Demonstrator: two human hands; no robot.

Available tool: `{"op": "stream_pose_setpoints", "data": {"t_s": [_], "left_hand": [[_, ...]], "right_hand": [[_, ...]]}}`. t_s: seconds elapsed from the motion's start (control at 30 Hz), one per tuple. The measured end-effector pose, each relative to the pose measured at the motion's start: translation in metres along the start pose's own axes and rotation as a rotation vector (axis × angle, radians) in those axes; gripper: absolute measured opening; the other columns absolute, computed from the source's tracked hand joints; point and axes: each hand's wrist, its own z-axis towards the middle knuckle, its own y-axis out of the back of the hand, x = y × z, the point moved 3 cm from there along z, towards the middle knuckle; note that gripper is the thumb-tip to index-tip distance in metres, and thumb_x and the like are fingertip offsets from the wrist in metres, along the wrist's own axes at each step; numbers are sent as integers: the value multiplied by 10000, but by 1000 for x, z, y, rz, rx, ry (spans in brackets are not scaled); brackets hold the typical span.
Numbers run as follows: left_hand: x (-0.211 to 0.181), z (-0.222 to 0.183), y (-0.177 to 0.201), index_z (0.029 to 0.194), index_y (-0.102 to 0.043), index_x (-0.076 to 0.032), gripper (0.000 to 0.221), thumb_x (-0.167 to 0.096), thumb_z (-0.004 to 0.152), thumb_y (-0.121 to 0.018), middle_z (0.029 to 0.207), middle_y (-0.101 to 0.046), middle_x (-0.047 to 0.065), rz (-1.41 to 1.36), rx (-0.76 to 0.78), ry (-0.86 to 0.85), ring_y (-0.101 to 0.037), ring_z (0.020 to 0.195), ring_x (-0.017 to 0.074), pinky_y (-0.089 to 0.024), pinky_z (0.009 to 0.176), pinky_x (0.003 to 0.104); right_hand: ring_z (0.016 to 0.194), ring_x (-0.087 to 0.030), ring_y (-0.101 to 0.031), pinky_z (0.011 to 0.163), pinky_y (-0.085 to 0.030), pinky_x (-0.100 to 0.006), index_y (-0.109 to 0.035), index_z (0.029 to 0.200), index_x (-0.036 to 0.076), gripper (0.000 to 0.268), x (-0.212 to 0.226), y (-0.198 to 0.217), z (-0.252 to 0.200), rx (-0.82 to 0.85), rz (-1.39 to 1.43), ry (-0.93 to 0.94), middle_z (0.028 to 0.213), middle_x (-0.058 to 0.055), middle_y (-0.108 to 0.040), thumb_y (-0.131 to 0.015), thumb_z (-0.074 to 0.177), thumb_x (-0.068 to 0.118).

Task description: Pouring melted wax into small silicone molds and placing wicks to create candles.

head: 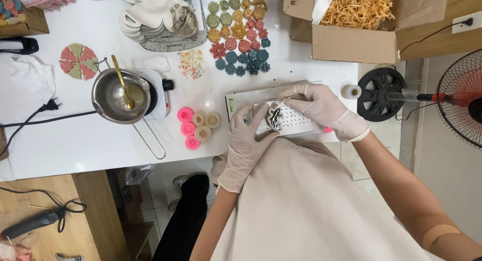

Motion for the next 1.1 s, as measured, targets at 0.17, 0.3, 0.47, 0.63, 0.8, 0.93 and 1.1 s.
{"op": "stream_pose_setpoints", "data": {"t_s": [0.17,0.3,0.47,0.63,0.8,0.93,1.1], "left_hand": [[-10,-1,11,1394,-611,-132,705,-372,787,-879,1341,-531,139,-66,-33,13,-514,1269,339,-425,1064,465],[-19,4,20,1365,-658,-132,556,-237,855,-853,1343,-540,116,-215,-82,103,-531,1277,300,-446,1094,411],[-25,24,20,1219,-725,-123,421,-173,826,-867,1294,-567,103,-317,-139,107,-546,1241,286,-458,1071,393],[-36,39,35,1042,-762,-118,214,-122,853,-862,1223,-614,92,-266,-211,-40,-554,1257,286,-456,1077,401],[-17,35,61,1053,-742,-89,164,-91,904,-811,1239,-621,80,-213,-253,10,-561,1257,260,-471,1080,384],[51,24,107,1016,-752,-43,63,-98,986,-756,1258,-599,105,12,-442,117,-540,1246,274,-443,1099,411],[104,5,183,1182,-771,-37,140,-100,1073,-709,1267,-568,149,287,-496,252,-514,1244,299,-467,1071,407]], "right_hand": [[871,-69,-689,769,-570,-231,-763,1138,35,210,12,-11,-22,-130,147,-174,997,-42,-775,-682,959,107],[879,-35,-625,777,-524,-207,-783,1127,39,194,29,-16,-31,-149,-8,8,1014,-26,-754,-714,954,90],[870,-1,-660,776,-553,-181,-766,1098,58,171,53,-23,-36,-105,-35,166,1045,14,-756,-705,940,88],[699,-52,-532,634,-464,-211,-786,1074,90,159,65,-20,-39,-176,-147,186,1008,2,-740,-754,917,91],[786,-32,-590,719,-497,-202,-767,1075,83,156,67,-17,-49,-231,-290,334,1009,7,-738,-765,920,101],[797,-24,-594,718,-501,-210,-754,1124,119,214,59,-18,-58,-243,-147,167,970,13,-721,-746,910,126],[787,-139,-556,746,-487,-273,-788,1102,103,184,37,-14,-49,-274,-418,296,970,-42,-707,-764,919,104]]}}
